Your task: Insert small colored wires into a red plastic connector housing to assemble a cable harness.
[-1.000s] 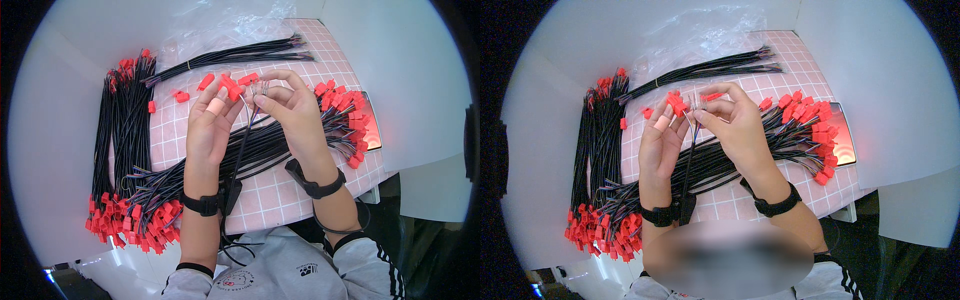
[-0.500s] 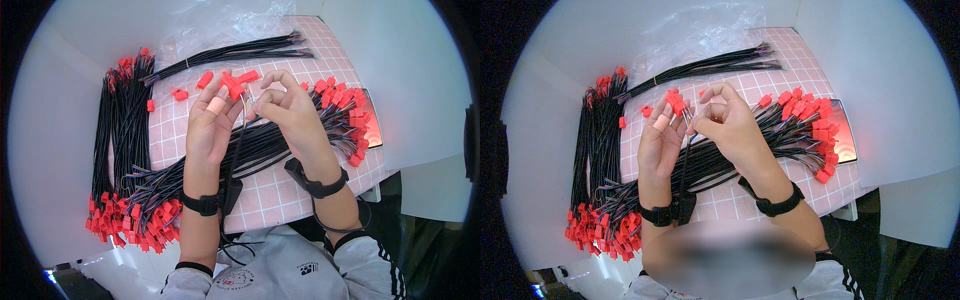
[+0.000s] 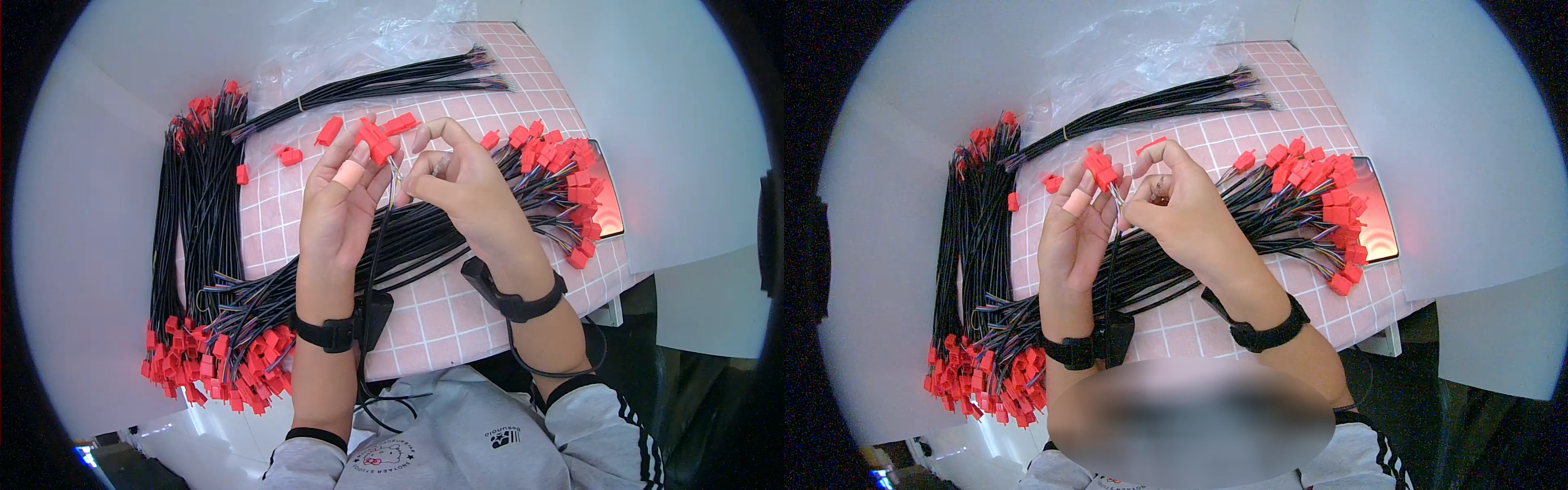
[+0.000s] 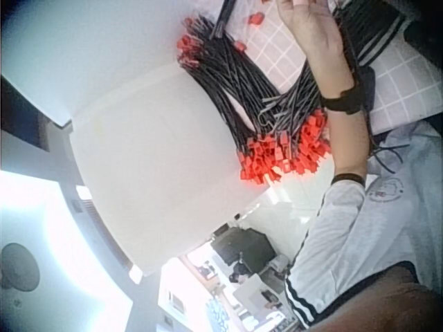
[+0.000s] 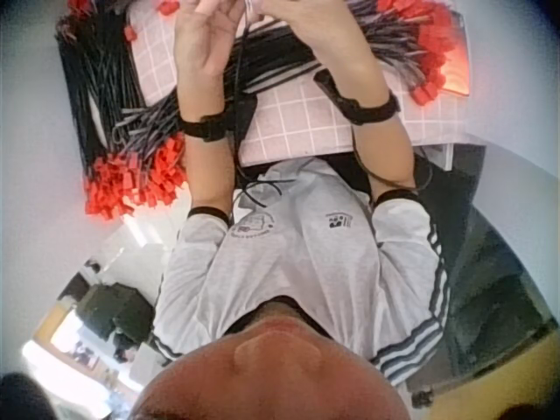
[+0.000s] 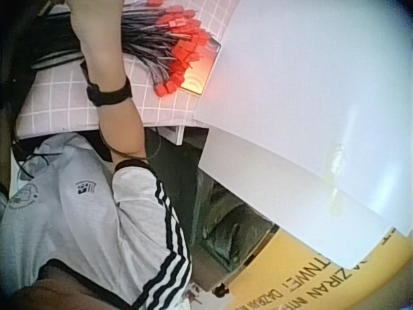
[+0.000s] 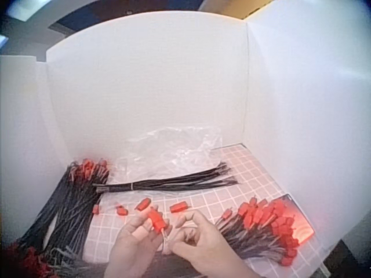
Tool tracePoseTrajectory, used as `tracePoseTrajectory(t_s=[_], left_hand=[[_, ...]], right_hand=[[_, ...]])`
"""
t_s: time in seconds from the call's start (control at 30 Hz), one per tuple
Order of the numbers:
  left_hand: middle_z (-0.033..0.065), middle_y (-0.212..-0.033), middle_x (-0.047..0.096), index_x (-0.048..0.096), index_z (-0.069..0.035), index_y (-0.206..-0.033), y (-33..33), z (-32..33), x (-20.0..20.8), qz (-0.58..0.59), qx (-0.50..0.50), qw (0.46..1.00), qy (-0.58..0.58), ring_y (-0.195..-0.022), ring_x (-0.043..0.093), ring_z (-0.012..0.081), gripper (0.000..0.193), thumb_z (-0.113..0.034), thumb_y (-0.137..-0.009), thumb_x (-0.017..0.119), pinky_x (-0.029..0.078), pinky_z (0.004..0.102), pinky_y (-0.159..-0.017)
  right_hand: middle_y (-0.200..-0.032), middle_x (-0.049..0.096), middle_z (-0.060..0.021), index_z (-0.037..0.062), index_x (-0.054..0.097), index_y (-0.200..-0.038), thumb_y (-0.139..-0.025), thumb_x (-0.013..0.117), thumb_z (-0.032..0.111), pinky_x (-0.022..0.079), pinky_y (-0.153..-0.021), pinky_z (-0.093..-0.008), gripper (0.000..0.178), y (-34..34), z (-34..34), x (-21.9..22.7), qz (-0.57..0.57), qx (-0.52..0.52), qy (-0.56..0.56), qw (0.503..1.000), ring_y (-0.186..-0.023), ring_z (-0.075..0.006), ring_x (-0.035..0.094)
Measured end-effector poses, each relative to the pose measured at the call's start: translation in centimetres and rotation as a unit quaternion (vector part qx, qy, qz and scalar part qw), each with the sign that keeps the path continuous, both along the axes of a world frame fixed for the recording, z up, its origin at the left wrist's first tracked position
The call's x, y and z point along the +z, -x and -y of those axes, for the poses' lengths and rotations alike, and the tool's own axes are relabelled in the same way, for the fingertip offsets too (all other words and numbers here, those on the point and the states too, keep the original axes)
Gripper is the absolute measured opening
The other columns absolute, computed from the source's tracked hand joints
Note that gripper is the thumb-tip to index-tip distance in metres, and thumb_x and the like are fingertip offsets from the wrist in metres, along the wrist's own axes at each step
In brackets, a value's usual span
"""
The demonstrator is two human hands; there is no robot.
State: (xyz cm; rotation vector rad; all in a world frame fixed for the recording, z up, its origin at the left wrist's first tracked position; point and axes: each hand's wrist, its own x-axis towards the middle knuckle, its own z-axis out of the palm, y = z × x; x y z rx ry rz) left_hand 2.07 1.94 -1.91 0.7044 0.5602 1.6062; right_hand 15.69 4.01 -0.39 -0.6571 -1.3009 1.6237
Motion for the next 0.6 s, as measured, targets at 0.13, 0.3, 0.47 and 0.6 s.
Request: tracePoseTrajectory(t_s=[0.13,0.3,0.47,0.6], left_hand=[[0.0123,-0.121,0.043,0.041,0.004,-0.117,0.0,0.01,0.0,0.005,0.0,1.0,-0.002,-0.102,0.051,0.0242,0.034,-0.004,-0.084,0.046,0.043,0.0348,-0.088],[0.0132,-0.119,0.044,0.042,0.004,-0.116,-0.01,-0.13,-0.03,-0.005,0.012,1.0,0.01,-0.102,0.051,0.024,0.034,-0.004,-0.083,0.046,0.043,0.0348,-0.088],[0.0149,-0.109,0.051,0.044,0.004,-0.114,0.03,-0.09,-0.07,-0.005,0.014,1.0,0.009,-0.099,0.053,0.0227,0.033,-0.004,-0.082,0.047,0.044,0.0348,-0.087],[0.0142,-0.107,0.052,0.045,0.004,-0.112,-0.02,-0.07,-0.02,-0.005,0.017,1.0,0.01,-0.098,0.053,0.0223,0.032,-0.004,-0.082,0.048,0.044,0.0344,-0.086]], right_hand=[[-0.062,0.053,-0.0043,0.0021,0.039,-0.091,-0.07,0.053,-0.004,0.042,-0.058,-0.0217,0.025,0.04,0.02,-0.02,0.006,-0.005,-0.009,1.0,-0.061,-0.0097,0.054],[-0.061,0.052,-0.0025,0.0022,0.04,-0.092,-0.069,0.054,-0.004,0.04,-0.055,-0.0204,0.028,0.12,0.14,-0.08,0.018,-0.024,-0.019,0.999,-0.059,-0.0076,0.05],[-0.06,0.05,-0.0011,0.0023,0.041,-0.092,-0.067,0.055,-0.003,0.037,-0.053,-0.0195,0.029,0.32,0.24,-0.12,0.053,-0.052,-0.047,0.996,-0.056,-0.006,0.046],[-0.058,0.049,-0.0011,0.0015,0.041,-0.092,-0.067,0.055,-0.003,0.036,-0.052,-0.0196,0.029,0.28,0.21,-0.24,0.073,-0.073,-0.07,0.992,-0.054,-0.0057,0.045]])
